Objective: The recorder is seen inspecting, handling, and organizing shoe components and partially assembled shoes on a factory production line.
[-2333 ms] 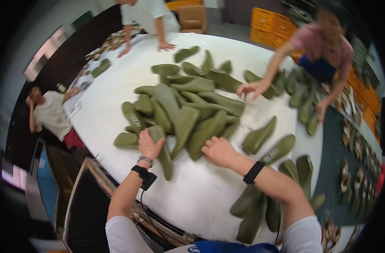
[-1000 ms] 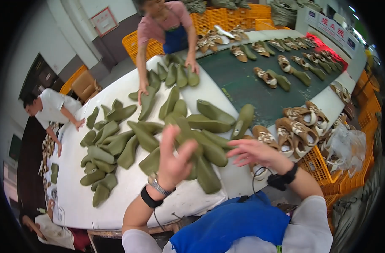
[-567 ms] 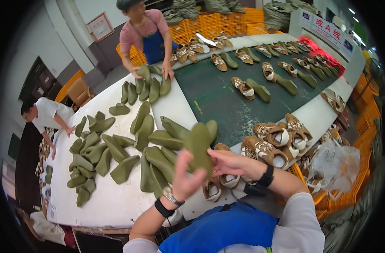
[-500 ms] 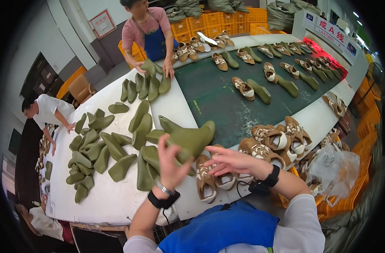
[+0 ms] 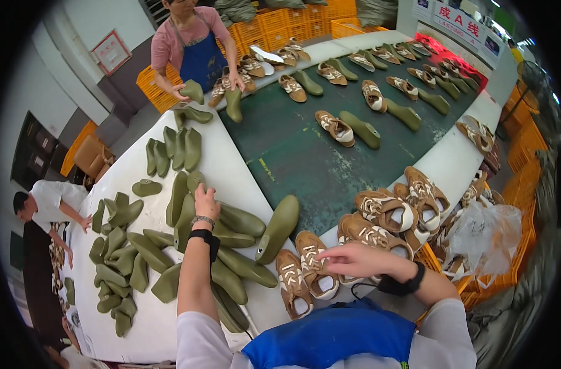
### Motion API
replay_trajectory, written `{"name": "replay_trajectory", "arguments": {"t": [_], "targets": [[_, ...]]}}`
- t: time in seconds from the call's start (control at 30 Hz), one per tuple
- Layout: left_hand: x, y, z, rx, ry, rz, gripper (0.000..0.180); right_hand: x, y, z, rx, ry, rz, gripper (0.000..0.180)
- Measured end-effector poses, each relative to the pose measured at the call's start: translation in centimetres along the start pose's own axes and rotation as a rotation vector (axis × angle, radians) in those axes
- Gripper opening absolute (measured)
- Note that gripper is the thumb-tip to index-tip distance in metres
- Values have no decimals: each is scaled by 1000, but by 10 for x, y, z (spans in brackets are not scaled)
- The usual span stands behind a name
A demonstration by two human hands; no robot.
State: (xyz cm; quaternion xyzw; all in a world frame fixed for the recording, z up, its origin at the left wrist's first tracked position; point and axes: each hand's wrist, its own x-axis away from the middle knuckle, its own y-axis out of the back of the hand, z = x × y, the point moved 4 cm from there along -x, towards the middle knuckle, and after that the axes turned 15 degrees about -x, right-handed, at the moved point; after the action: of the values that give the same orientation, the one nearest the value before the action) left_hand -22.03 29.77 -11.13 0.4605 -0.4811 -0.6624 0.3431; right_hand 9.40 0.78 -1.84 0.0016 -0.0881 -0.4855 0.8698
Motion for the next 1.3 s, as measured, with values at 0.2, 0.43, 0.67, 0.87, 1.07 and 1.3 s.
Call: {"name": "replay_trajectory", "arguments": {"t": [0.2, 0.43, 0.67, 0.87, 1.07, 1.3], "targets": [[41, -17, -52, -53, -237, 395, 53, -151, -64, -34, 440, -32, 63, 46], [65, -30, -40, -28, -159, 290, 54, -205, -52, -72, 191, -426, -200, 37], [66, -37, -39, 16, -160, 235, 52, -213, 64, -91, 525, -339, -642, 26], [63, -35, -46, 54, -219, 261, 55, -166, 168, -151, 844, -604, -587, 24], [64, -40, -44, -47, -265, 280, 57, -137, 191, -123, 647, -503, -504, 41], [53, -26, -66, -153, -260, 461, 60, -32, 192, -84, 900, -840, 11, 40]]}}
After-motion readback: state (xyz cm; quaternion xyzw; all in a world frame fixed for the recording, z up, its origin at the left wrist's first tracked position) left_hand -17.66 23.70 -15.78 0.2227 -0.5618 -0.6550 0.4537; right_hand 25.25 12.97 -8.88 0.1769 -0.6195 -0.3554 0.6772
